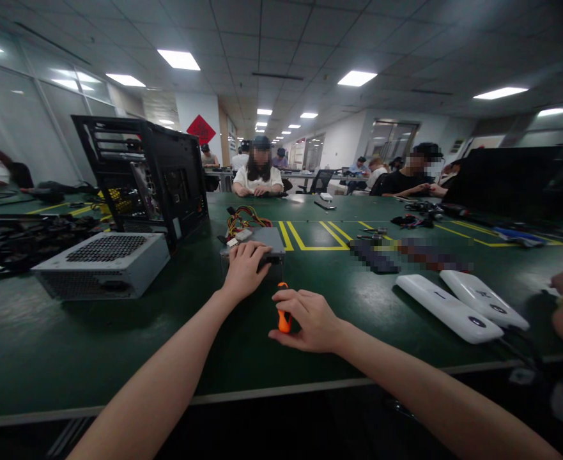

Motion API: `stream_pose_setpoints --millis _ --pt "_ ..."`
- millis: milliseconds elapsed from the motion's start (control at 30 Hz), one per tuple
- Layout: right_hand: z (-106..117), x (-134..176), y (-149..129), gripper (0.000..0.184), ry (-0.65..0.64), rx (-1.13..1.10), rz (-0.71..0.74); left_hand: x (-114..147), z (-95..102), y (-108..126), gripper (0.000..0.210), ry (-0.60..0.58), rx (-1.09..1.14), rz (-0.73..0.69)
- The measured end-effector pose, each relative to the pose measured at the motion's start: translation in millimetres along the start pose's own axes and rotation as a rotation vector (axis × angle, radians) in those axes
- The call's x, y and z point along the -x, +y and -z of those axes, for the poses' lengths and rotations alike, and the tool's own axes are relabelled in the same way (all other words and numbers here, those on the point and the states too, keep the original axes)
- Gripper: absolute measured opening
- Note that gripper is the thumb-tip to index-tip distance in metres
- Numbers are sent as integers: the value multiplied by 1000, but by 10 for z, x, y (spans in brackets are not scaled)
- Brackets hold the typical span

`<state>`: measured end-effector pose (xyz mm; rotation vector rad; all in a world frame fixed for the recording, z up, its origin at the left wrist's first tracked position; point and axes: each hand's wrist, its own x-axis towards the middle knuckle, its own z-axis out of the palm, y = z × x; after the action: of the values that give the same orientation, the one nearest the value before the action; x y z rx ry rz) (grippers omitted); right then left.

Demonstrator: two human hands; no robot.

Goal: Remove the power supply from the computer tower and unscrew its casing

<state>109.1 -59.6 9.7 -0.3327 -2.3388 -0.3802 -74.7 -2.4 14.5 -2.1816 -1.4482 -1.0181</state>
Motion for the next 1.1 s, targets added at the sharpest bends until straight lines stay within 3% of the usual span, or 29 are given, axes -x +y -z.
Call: stream_pose_setpoints --millis 133,467,733,1100 --pt "-13 16 13 37 57 -27 -42 0 -3 -6 33 2 5 -6" --pt "72 -13 -9 31 -94 23 -28 -1 17 4 35 -8 7 -5" --pt "80 -10 7 32 -83 -83 -46 0 15 7 34 1 -5 -13" --pt "26 18 7 33 -36 -64 -58 -4 20 9 34 -16 2 0"
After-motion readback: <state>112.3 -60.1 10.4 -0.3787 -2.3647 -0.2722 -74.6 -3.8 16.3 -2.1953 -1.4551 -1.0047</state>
